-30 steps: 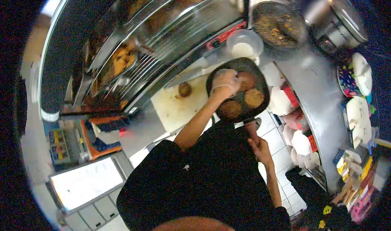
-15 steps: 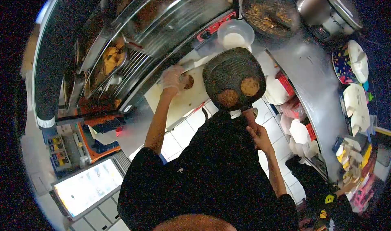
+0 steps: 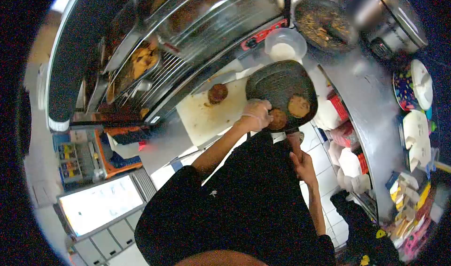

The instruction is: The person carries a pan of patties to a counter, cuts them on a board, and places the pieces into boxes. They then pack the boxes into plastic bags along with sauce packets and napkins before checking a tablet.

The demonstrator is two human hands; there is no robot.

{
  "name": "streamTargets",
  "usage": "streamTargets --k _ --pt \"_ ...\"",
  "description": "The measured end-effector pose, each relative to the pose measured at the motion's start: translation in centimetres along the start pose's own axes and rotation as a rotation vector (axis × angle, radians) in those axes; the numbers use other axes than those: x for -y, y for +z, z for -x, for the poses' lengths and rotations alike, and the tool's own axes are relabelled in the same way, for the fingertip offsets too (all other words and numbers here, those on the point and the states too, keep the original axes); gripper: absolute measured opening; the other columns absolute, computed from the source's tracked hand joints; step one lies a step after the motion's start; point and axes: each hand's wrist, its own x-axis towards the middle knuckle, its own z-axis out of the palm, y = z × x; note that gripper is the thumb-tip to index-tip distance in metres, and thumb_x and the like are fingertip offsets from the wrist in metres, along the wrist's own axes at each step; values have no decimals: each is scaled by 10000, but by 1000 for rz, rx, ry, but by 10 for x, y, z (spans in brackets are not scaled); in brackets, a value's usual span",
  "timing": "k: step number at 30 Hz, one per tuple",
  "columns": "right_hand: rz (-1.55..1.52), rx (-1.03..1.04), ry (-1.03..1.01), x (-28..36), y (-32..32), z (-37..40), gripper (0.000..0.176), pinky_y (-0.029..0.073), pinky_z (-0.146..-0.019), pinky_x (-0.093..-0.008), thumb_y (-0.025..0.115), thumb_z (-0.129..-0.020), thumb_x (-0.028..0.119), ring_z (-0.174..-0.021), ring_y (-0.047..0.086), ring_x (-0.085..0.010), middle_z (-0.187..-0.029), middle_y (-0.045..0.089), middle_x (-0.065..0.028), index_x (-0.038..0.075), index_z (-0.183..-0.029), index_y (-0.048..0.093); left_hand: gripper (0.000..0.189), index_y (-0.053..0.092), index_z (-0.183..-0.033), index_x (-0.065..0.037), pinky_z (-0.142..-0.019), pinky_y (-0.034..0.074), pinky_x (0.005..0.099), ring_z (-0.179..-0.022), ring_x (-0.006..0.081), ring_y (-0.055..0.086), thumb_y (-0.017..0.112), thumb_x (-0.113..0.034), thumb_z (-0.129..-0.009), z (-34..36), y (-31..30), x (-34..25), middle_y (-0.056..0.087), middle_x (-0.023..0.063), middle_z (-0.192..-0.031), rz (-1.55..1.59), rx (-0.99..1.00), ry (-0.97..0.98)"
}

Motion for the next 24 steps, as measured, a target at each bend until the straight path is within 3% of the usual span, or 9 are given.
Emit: streamTargets --k 2,6,8,10,13,16,19,20,24 --pt "3 -26 -67 -2 3 -2 367 257 -339 -229 597 -930 385 -377 361 -51 -507 413 43 54 -797 512 300 642 -965 -66 -820 489 459 -930 376 620 700 -270 -752 -5 -7 2 661 178 -910 -56 177 70" --pt "15 -24 -120 -16 2 -18 373 261 -335 -228 594 -929 394 -375 369 -48 -504 415 41 62 -786 504 298 621 -979 -79 -780 497 446 -871 377 621 698 -249 -746 0 -23 8 655 160 -848 -140 79 159" --pt "23 -1 -29 -13 3 -21 325 310 -338 -240 591 -936 351 -370 406 -57 -521 440 37 42 -847 542 270 597 -949 -83 -766 497 429 -838 372 612 701 -229 -748 14 -27 23 636 156 -817 193 -239 241" --pt "27 -2 -48 -13 4 -24 334 317 -339 -243 590 -935 360 -368 409 -63 -523 443 34 43 -842 540 137 625 -818 -78 -681 483 476 -760 364 624 672 -151 -712 33 -67 22 630 176 -751 308 -291 119" --pt "24 -9 -75 -19 1 -23 380 295 -330 -233 586 -931 405 -374 399 -58 -528 443 35 60 -792 509 341 579 -1048 -124 -677 497 450 -747 364 626 702 -215 -744 17 -52 89 649 154 -835 223 -372 34" --pt "37 -55 -62 -13 -2 -16 389 308 -335 -237 587 -929 412 -378 409 -60 -529 449 29 58 -790 505 375 571 -1126 -118 -727 506 438 -839 345 634 677 -274 -802 9 -60 126 668 128 -934 107 -393 -151" --pt "9 -65 -12 -12 1 -14 378 325 -343 -241 584 -933 401 -382 413 -62 -528 452 24 55 -802 512 374 560 -1156 -120 -771 503 426 -889 330 631 658 -250 -819 -13 -37 136 669 128 -946 241 -634 54" --pt "18 -72 -21 -12 1 -12 370 330 -346 -241 583 -935 394 -383 413 -63 -529 453 24 54 -806 514 201 618 -971 -74 -756 520 363 -865 274 659 689 -118 -788 -10 -59 96 678 127 -1019 181 -607 105" --pt "29 -58 -32 -14 1 -7 360 338 -349 -241 581 -936 381 -386 416 -67 -534 453 25 50 -808 518 210 637 -995 -87 -756 518 390 -844 300 652 660 -90 -786 -52 -19 0 681 114 -961 403 -475 536"
